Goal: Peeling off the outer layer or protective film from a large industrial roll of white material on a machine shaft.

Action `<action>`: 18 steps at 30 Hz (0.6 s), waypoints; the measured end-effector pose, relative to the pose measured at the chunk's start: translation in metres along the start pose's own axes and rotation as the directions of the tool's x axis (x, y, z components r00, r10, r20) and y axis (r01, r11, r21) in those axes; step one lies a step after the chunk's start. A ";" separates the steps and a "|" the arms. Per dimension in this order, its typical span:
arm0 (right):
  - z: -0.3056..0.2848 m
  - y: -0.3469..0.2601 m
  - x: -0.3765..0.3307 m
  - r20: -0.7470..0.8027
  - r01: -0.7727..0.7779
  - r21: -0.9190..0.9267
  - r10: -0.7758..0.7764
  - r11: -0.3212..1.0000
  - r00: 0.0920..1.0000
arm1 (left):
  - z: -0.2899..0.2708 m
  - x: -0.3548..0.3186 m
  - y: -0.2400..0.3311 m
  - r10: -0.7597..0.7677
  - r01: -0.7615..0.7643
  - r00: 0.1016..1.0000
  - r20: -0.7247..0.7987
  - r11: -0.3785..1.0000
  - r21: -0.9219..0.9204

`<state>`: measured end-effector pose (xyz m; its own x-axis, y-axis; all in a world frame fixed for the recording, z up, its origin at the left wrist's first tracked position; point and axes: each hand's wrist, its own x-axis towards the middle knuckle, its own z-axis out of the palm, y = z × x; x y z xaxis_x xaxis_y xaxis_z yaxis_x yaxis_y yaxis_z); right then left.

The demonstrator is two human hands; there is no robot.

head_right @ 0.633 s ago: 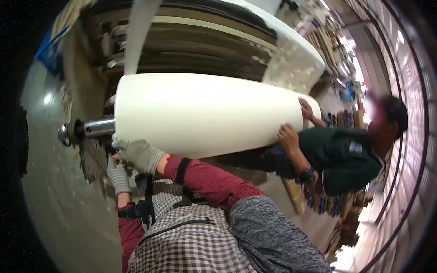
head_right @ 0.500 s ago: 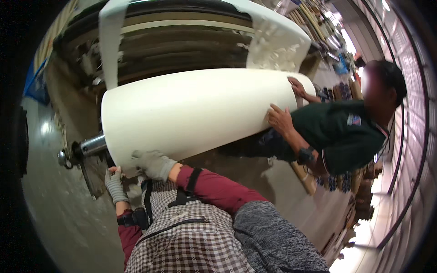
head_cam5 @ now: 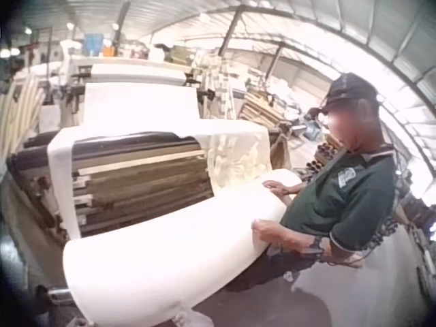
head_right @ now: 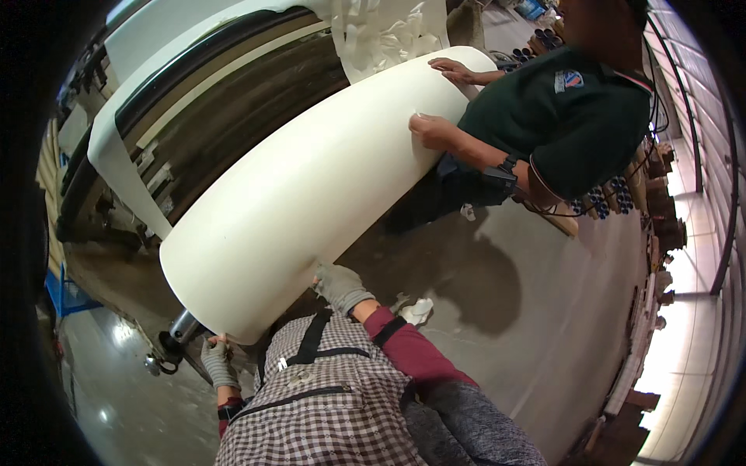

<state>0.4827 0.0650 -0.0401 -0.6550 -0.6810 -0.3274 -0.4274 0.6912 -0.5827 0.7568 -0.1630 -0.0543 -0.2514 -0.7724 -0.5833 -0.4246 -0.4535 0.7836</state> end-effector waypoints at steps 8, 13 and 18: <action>0.036 0.013 -0.011 -0.096 0.097 0.311 -0.070 0.945 0.993 | -0.016 0.008 0.060 0.282 -0.348 0.935 0.214 0.847 0.402; 0.016 -0.004 -0.012 -0.064 0.070 0.037 -0.067 0.997 0.996 | 0.006 0.018 0.097 0.576 -0.599 0.801 0.162 0.760 0.253; 0.014 -0.002 -0.008 -0.157 0.010 0.080 0.003 0.997 0.988 | 0.071 0.011 0.144 0.695 -0.746 0.662 0.280 0.645 0.165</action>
<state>0.4977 0.0656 -0.0471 -0.7460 -0.6325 -0.2084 -0.3824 0.6630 -0.6435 0.6306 -0.2055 0.0367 -0.7049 -0.7025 0.0983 -0.2300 0.3575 0.9052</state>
